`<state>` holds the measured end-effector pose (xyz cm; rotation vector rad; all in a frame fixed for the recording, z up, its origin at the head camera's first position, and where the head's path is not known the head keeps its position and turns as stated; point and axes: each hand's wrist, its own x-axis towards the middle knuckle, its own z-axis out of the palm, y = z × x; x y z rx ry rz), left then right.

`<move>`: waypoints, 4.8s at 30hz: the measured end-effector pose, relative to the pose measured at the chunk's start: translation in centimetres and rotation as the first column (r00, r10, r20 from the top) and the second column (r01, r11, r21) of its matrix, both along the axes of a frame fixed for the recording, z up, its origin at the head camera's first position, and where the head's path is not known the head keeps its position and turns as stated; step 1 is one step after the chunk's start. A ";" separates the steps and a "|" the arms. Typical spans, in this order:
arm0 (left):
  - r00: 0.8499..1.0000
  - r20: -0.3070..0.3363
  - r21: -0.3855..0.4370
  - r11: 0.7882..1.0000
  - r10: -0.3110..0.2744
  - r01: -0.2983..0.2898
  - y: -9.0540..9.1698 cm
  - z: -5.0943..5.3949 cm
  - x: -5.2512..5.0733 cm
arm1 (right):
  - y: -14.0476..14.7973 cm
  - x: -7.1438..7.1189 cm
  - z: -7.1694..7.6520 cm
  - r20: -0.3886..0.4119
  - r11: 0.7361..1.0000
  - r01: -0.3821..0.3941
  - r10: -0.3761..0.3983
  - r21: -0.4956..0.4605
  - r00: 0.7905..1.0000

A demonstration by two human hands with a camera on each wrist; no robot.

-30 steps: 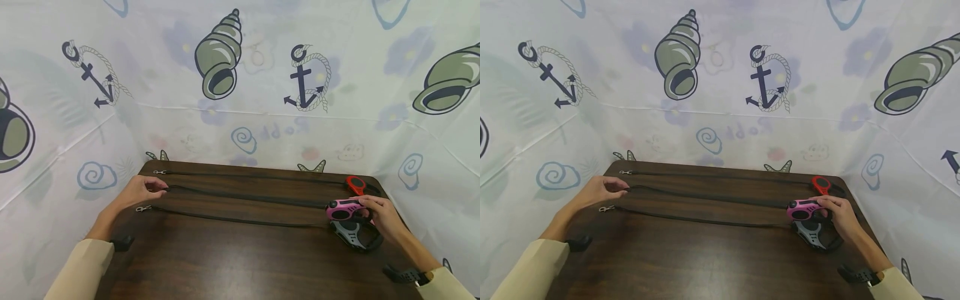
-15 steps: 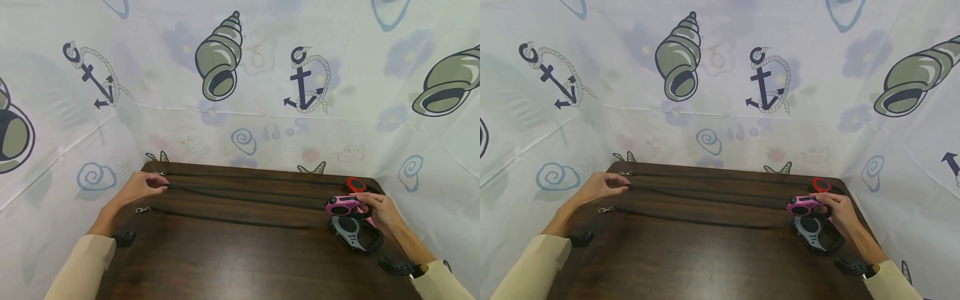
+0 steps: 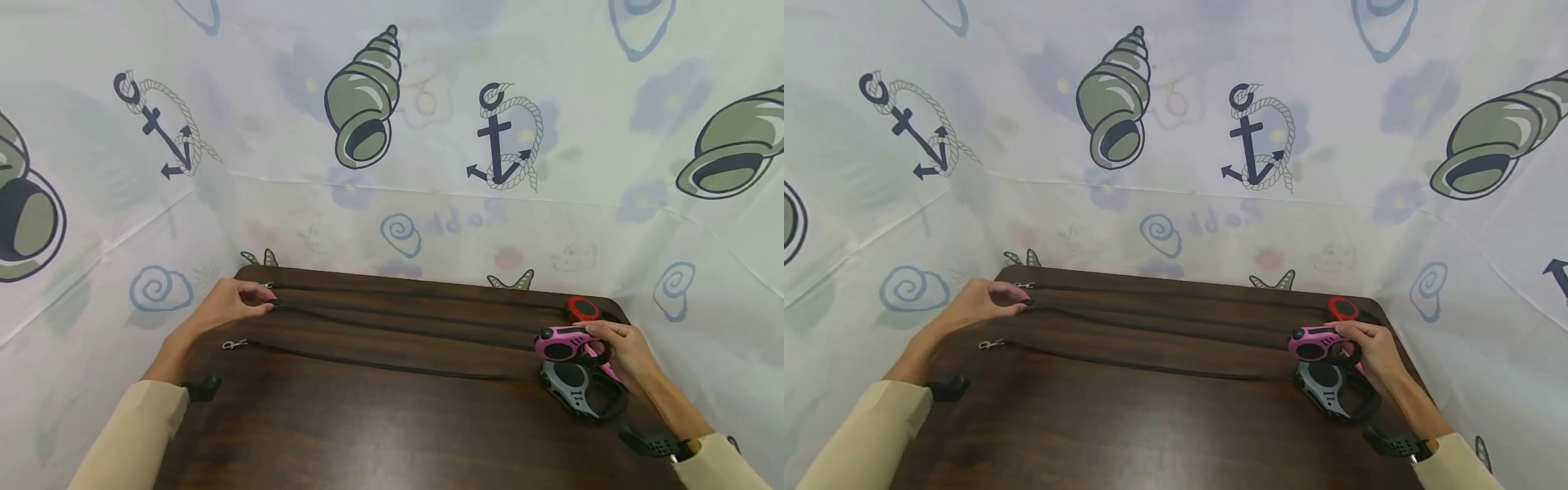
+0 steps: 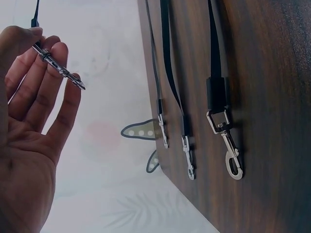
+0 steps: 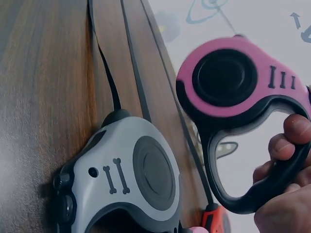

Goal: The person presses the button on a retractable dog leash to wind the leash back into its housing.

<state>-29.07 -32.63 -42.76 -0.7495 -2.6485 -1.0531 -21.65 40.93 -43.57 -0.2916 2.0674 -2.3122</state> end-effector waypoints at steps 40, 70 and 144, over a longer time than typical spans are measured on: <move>0.999 -0.006 -0.069 0.997 -0.039 0.039 2.8 0.1 -0.4 | -2.9 -0.3 -0.5 -0.072 0.943 0.038 -0.015 0.331 0.997; 0.989 0.010 -0.004 0.989 -0.147 0.147 5.7 -0.1 -0.1 | -7.5 1.2 0.3 -0.041 0.919 0.004 0.013 0.394 0.999; 0.942 0.003 0.086 0.938 -0.337 0.335 17.2 -0.9 0.9 | -16.3 -0.6 -0.2 -0.064 0.949 -0.123 0.148 0.290 0.987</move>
